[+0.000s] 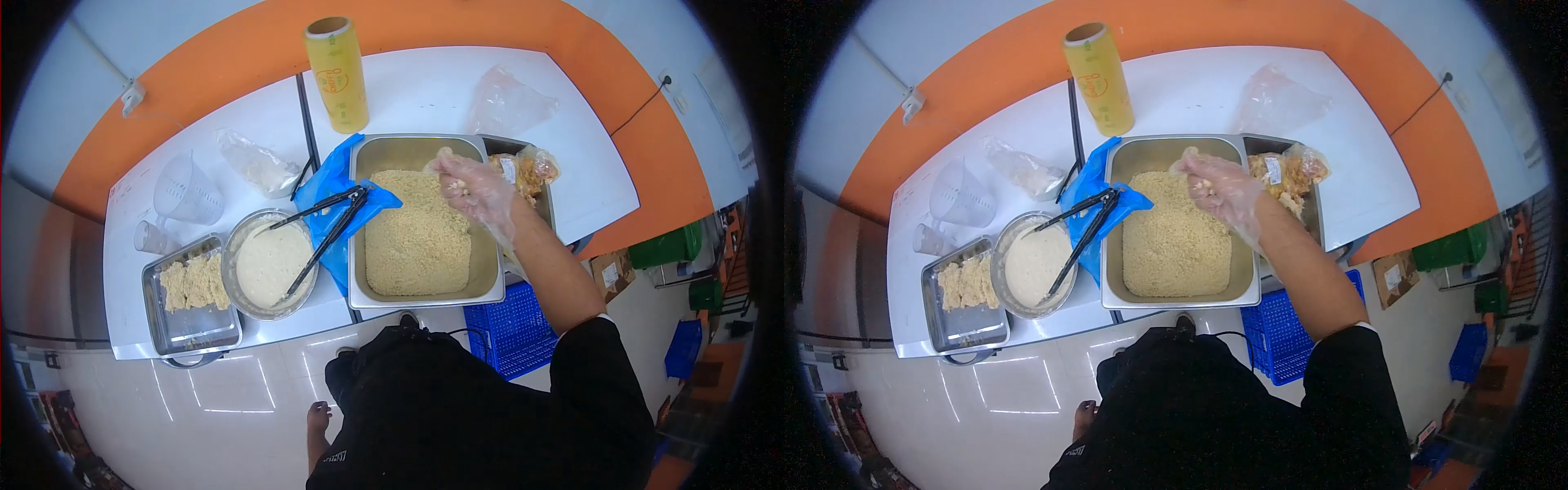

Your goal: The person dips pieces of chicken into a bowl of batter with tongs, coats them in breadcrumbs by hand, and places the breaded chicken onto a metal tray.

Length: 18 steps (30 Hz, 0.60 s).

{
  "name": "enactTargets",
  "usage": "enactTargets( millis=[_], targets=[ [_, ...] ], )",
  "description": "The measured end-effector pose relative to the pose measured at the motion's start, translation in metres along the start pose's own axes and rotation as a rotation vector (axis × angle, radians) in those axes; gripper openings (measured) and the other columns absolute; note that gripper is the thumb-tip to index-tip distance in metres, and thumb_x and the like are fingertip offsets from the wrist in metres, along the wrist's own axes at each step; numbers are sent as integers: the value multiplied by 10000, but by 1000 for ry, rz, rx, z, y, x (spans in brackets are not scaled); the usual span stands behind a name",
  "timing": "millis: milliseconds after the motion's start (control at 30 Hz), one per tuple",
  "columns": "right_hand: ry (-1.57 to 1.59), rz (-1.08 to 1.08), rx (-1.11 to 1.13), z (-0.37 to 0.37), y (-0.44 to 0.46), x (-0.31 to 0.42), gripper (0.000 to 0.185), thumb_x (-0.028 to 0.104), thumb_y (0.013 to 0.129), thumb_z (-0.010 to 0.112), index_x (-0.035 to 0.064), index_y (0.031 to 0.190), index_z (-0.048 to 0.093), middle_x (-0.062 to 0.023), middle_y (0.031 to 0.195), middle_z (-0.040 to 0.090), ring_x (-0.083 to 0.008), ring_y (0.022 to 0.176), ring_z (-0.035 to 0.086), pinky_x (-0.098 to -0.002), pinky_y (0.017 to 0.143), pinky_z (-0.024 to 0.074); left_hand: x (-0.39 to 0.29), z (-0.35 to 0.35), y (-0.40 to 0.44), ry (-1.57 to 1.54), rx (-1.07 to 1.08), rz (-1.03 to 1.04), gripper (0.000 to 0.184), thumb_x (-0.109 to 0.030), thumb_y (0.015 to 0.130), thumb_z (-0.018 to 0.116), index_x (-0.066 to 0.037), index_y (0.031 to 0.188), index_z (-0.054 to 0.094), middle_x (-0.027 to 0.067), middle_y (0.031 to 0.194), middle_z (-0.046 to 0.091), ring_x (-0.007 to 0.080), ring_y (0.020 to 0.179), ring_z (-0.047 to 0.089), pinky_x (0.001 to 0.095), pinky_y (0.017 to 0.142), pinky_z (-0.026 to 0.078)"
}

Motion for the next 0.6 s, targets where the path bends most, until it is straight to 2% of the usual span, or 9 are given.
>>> enactTargets(
  millis=[133, 233, 333, 400, 433, 533, 600],
  targets=[
    [-82, 63, -122, 10, 1, -3, 403, 463, 882, 475, 66, 934, 524, 51, 574, 374, -51, 444, 303, -193, 374, 227, -7, -2, 2, 50, -2, 32, 287, -176, 862, 532, 57, 1029, 528, 164, 870, 606, 211, 769, 618, 304, 613, 539],
    [-44, 119, -38, 1, 23, -19, 399, 486, 877, 470, 97, 794, 508, 45, 562, 370, -60, 422, 285, -212, 354, 211, -26, 0, -14, 122, 7, 45, 288, -173, 861, 532, 58, 1032, 524, 166, 872, 601, 214, 772, 617, 309, 617, 540],
    [-19, 109, -150, -2, 26, -17, 458, 486, 890, 433, 81, 698, 528, 17, 524, 376, -100, 395, 295, -263, 367, 251, -27, 5, -21, 140, 22, 51, 290, -168, 861, 529, 59, 1040, 516, 171, 877, 597, 221, 771, 615, 312, 621, 539],
    [-112, 6, -271, -6, 28, -17, 487, 510, 878, 432, 89, 642, 495, -2, 538, 402, -115, 422, 342, -287, 387, 290, -32, 7, -31, 164, 46, 45, 294, -164, 861, 527, 62, 1048, 509, 175, 891, 594, 226, 771, 614, 314, 623, 538],
    [-159, -47, -333, -9, 29, -18, 503, 523, 871, 432, 93, 614, 479, -12, 545, 415, -122, 435, 366, -299, 397, 309, 9, 7, -10, -93, 62, -6, 297, -159, 858, 528, 65, 1052, 503, 171, 892, 594, 227, 769, 613, 311, 623, 534],
    [-275, -162, -278, -11, 35, -33, 526, 535, 870, 422, 75, 622, 480, -28, 559, 439, -146, 500, 428, -326, 467, 372, 55, 12, 16, -147, 100, -99, 307, -166, 857, 530, 67, 1054, 499, 166, 890, 598, 232, 779, 614, 311, 623, 530],
    [-413, -176, -283, -13, 18, -15, 534, 537, 869, 416, 57, 653, 501, -49, 578, 464, -163, 530, 446, -333, 508, 391, 43, 10, 8, 22, 87, 38, 321, -176, 858, 527, 70, 1061, 494, 168, 899, 598, 241, 791, 617, 312, 632, 526]
  ],
)
Point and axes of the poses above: each hand's wrist, its own y-axis towards the middle knuckle, its own z-axis out of the palm, x = y × z, the point moved 6 cm from there along y, towards the middle knuckle
